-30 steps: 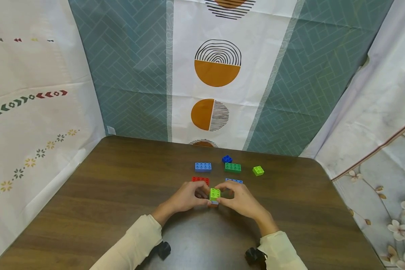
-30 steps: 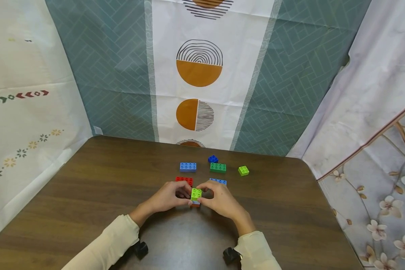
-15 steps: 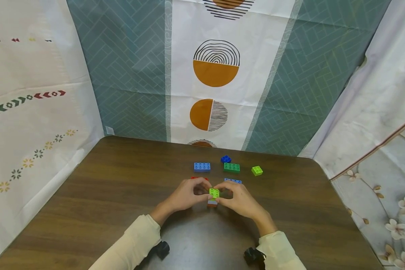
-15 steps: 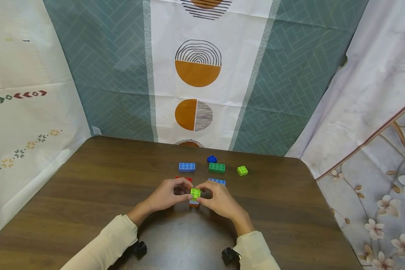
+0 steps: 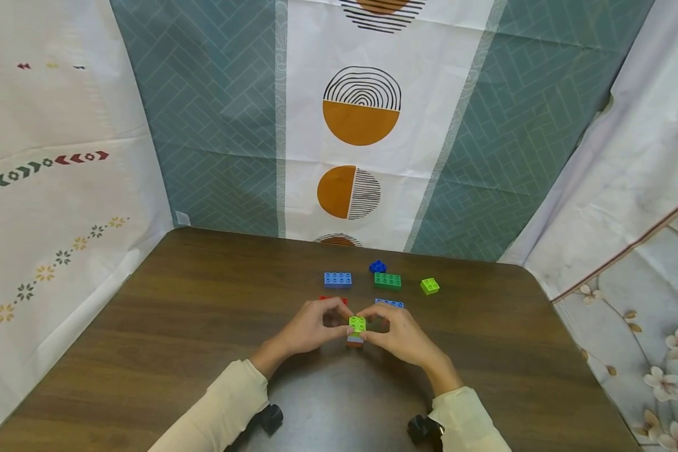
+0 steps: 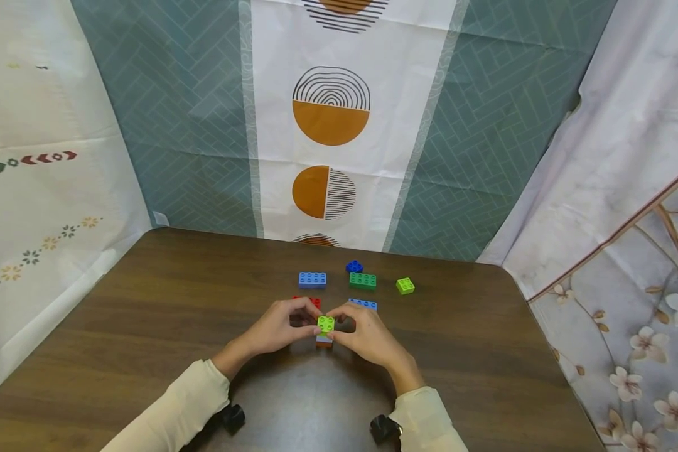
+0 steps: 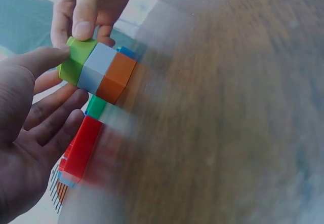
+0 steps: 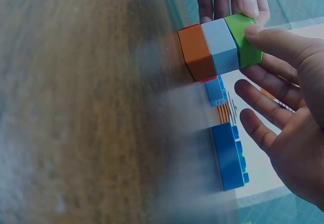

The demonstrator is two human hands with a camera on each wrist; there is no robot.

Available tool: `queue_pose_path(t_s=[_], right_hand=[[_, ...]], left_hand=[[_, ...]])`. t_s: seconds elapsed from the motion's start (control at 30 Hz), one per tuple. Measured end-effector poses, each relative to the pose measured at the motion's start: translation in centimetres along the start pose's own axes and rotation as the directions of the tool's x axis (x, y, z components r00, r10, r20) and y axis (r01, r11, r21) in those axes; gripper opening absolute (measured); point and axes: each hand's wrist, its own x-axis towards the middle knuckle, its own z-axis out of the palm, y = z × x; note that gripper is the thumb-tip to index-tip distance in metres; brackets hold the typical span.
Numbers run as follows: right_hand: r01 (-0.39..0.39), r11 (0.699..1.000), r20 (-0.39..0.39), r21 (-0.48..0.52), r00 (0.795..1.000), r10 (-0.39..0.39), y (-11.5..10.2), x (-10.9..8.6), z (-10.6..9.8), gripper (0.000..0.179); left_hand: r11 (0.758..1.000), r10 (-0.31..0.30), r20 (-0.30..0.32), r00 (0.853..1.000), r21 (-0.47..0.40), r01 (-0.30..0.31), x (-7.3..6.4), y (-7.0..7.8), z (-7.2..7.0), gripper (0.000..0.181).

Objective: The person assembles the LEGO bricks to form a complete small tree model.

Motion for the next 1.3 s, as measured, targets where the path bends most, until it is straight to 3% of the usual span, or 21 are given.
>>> queue_pose_path(t_s=[0.4, 0.63, 1.13, 1.3], right_hand=[[-0.015, 0.999, -0.01, 0.038, 1.0, 0.015, 0.4, 0.0, 0.3, 0.029], [-0.002, 0.999, -0.017, 0.045, 1.0, 0.002, 0.8, 0.0, 0.5, 0.029], [-0.002, 0.997, -0.011, 0.076, 1.0, 0.002, 1.0, 0.1, 0.6, 0.029], [-0.027, 0.997, -0.015, 0.066, 0.999, 0.028, 0.9, 0.1, 0.7, 0.03]], left_hand=[[1.0, 0.018, -0.004, 1.0, 0.001, -0.018, 0.0, -0.1, 0.2, 0.019], [0.998, 0.04, -0.026, 0.999, 0.045, -0.039, -0.1, -0.4, 0.4, 0.018], [0.999, 0.026, -0.022, 0.999, 0.036, -0.025, -0.1, -0.2, 0.0, 0.021], [0.997, 0.044, -0.078, 0.996, 0.065, -0.039, 0.0, -0.3, -0.8, 0.029]])
